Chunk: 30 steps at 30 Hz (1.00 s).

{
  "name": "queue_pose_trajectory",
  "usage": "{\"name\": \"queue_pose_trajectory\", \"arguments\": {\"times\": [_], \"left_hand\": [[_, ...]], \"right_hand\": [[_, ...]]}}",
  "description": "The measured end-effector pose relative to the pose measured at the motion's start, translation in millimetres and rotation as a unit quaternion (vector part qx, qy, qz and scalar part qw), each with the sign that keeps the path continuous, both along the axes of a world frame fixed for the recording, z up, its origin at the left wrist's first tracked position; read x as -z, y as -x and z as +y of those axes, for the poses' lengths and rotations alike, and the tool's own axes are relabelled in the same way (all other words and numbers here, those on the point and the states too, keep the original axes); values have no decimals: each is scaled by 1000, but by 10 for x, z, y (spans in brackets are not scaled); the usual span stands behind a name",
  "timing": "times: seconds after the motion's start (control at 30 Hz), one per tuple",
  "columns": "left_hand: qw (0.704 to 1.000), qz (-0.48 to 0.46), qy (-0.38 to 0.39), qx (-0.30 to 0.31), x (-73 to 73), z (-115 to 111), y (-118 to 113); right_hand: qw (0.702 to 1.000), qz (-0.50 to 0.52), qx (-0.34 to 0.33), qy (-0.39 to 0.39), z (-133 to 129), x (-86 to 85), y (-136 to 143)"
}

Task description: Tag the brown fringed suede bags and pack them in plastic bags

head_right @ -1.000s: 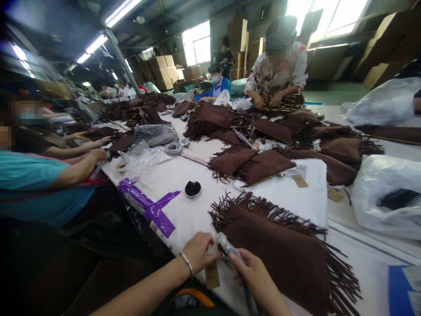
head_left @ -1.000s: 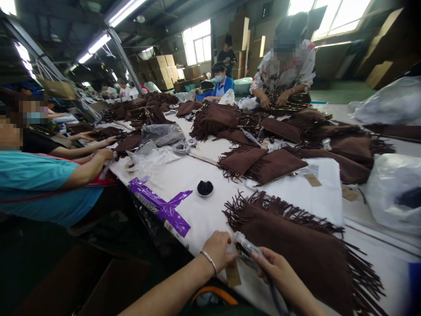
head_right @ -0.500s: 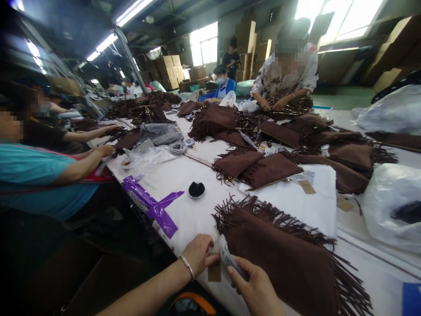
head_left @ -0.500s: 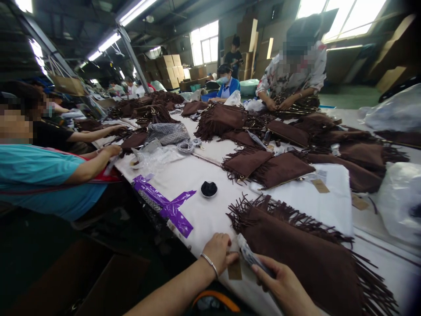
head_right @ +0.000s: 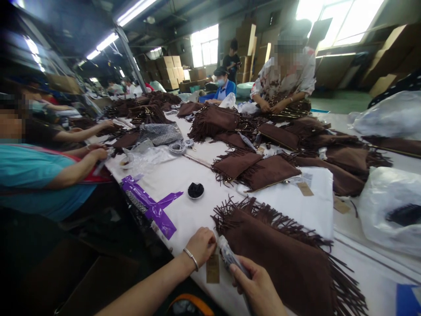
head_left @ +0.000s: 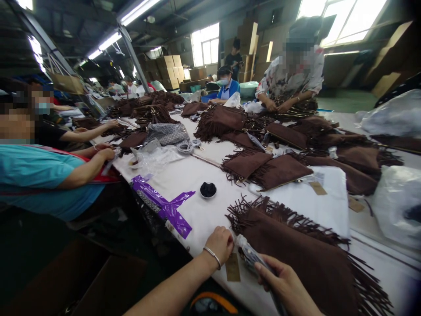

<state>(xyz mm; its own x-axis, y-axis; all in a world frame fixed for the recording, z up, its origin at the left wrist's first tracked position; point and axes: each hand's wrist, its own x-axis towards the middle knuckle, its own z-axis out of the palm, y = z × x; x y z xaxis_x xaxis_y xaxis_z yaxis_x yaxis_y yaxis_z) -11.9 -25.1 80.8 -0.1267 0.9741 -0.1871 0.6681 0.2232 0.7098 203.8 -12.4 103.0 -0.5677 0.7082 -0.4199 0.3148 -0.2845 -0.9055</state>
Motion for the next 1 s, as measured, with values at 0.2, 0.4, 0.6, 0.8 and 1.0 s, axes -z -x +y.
{"name": "queue_pose_trajectory", "arguments": {"times": [0.2, 0.4, 0.6, 0.8, 1.0], "left_hand": [[984, -166, 64, -23, 0, 63, 145], [957, -268, 99, -43, -102, 72, 286], [966, -219, 132, -47, -138, 169, 334], [960, -163, 229, 6, 4, -38, 239], [934, -204, 291, 25, 6, -91, 70]], "right_hand": [[999, -29, -21, -1, -16, -115, -23], [907, -195, -163, -336, -90, -127, 40], [660, -212, -174, -700, -242, 281, -40], [754, -222, -219, -578, -369, 613, -147], [965, -142, -128, -179, -417, 456, 9]]}}
